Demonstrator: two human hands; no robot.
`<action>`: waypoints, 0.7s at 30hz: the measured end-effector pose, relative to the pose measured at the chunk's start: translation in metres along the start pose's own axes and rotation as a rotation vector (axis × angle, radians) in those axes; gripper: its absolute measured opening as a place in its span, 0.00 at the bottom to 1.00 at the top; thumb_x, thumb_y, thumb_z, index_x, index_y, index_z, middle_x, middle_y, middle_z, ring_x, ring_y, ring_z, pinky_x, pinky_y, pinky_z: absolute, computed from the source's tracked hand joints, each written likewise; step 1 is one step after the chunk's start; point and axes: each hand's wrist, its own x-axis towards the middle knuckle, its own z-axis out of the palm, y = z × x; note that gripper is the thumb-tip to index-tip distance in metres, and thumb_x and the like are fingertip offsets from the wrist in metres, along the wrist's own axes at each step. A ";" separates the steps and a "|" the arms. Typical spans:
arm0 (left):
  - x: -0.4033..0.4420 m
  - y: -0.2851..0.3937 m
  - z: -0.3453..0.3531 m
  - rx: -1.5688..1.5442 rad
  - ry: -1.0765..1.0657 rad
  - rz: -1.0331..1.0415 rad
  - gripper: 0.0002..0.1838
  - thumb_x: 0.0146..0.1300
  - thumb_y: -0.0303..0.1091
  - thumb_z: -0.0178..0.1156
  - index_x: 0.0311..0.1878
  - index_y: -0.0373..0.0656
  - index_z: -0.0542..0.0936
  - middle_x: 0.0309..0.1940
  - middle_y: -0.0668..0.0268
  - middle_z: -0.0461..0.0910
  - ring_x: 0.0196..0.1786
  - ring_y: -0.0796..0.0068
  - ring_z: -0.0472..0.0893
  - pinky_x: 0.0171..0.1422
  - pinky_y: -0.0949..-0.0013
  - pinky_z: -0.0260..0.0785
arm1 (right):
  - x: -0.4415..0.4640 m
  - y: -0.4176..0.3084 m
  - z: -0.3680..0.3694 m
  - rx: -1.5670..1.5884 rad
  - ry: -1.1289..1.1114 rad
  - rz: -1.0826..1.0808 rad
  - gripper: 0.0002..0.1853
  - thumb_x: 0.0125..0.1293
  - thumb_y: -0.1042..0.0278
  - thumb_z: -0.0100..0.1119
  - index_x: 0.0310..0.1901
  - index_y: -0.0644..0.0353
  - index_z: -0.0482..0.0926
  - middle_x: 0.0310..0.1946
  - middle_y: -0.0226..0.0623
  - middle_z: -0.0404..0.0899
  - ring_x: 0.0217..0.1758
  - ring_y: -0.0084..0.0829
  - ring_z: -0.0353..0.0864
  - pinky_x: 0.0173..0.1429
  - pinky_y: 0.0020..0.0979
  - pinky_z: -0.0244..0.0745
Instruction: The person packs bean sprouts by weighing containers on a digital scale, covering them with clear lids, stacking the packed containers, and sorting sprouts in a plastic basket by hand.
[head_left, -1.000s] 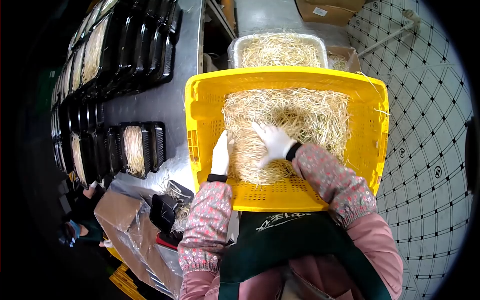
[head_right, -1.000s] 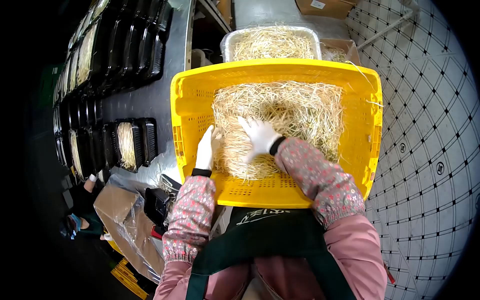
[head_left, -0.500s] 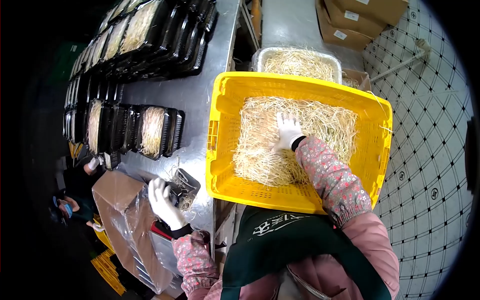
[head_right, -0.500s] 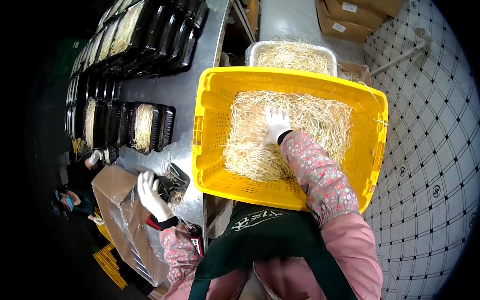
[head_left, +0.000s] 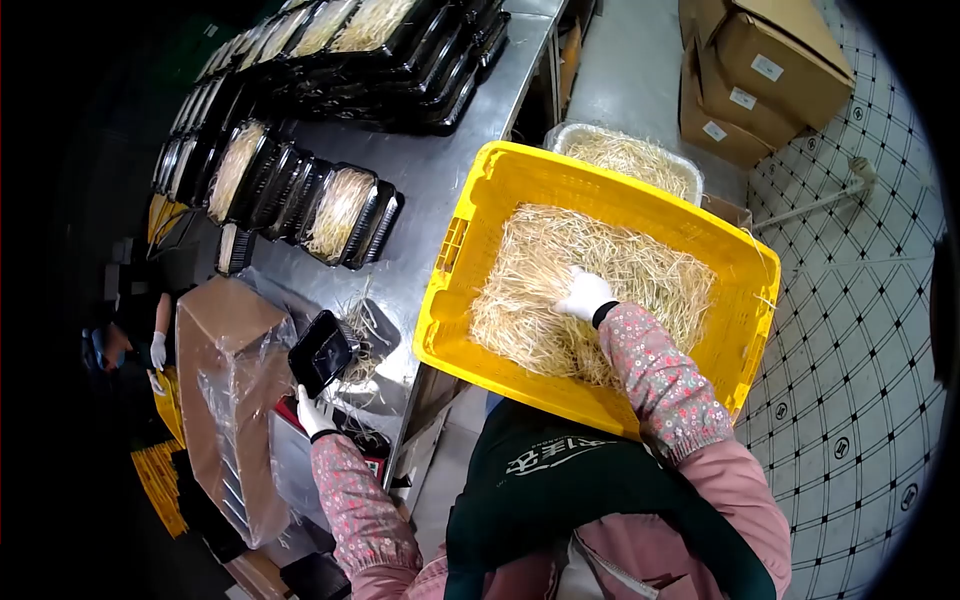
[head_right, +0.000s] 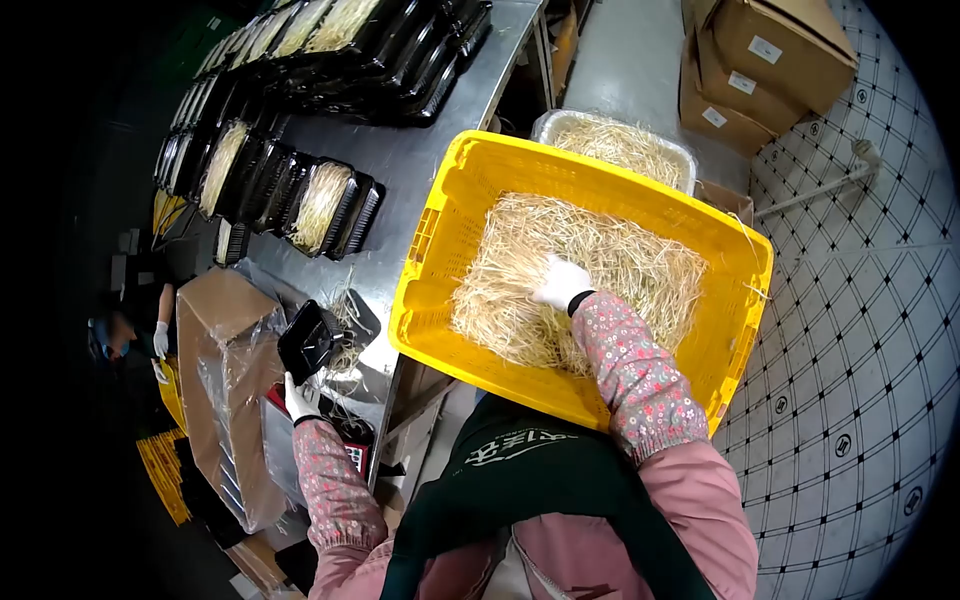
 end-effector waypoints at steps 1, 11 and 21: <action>0.020 -0.008 -0.003 -0.139 -0.046 -0.098 0.34 0.59 0.52 0.71 0.64 0.44 0.73 0.57 0.57 0.76 0.60 0.57 0.72 0.63 0.50 0.67 | 0.000 0.003 0.000 0.007 -0.029 0.002 0.48 0.46 0.47 0.72 0.65 0.69 0.68 0.46 0.54 0.84 0.52 0.47 0.84 0.56 0.40 0.78; 0.034 -0.020 0.050 -0.305 0.267 0.320 0.07 0.53 0.26 0.63 0.36 0.33 0.81 0.35 0.61 0.81 0.39 0.66 0.80 0.41 0.63 0.75 | -0.052 -0.077 -0.059 -0.027 0.274 -0.258 0.48 0.43 0.48 0.75 0.66 0.64 0.69 0.47 0.50 0.83 0.51 0.47 0.83 0.58 0.42 0.77; -0.198 0.122 0.032 0.326 0.121 1.455 0.28 0.65 0.25 0.58 0.69 0.36 0.68 0.73 0.46 0.60 0.75 0.47 0.60 0.80 0.50 0.48 | -0.113 -0.349 -0.021 -0.500 0.393 -0.749 0.24 0.50 0.66 0.65 0.50 0.64 0.76 0.35 0.49 0.83 0.41 0.49 0.84 0.47 0.45 0.78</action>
